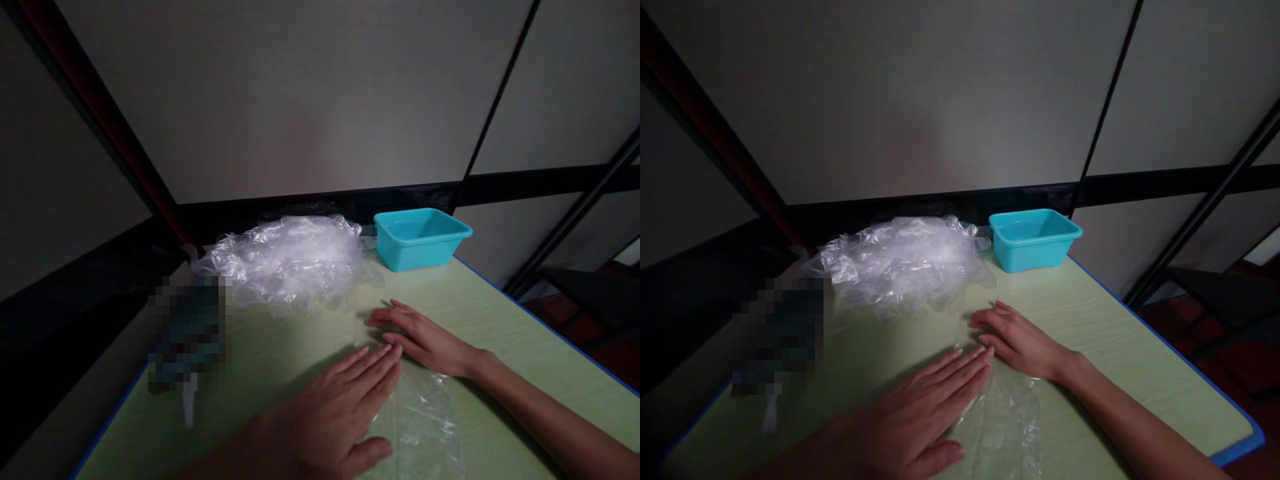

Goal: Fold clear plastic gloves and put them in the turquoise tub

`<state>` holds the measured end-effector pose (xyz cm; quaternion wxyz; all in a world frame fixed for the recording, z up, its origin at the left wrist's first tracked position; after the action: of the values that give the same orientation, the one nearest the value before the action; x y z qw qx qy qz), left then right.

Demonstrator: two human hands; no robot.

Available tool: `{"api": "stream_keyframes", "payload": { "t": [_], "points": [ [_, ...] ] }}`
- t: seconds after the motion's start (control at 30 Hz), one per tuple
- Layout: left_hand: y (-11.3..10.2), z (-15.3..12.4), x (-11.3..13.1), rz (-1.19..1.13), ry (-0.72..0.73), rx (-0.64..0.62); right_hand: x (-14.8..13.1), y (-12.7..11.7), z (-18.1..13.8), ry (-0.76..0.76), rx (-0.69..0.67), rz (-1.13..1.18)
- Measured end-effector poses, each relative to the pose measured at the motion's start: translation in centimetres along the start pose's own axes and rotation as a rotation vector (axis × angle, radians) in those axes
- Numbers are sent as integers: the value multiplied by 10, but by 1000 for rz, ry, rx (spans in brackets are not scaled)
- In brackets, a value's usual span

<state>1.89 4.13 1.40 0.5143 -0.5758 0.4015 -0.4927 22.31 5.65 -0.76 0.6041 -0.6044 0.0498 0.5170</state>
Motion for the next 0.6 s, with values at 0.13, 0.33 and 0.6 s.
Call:
{"api": "stream_keyframes", "payload": {
  "t": [0.13, 0.33, 0.6],
  "points": [
    [12, 0, -8, 0, -26, -40, 2, -1, -1, 22, 29, -40],
    [16, -1, -6, -13, -40, -55, 2, -4, -1, 37, 44, -79],
    [15, -1, -6, -16, -41, -31, 2, -3, -1, 49, 29, -108]
  ]
}}
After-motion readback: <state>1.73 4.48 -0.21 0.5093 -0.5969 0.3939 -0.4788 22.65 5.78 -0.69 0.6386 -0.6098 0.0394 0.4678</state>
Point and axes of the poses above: each hand's wrist, its own z-axis towards the middle knuckle, its own y-axis out of the palm, x = y × z, the point moved 1 cm from there along z, towards the middle knuckle, and after that the axes turned 10 degrees about z, right-handed, at the moved point
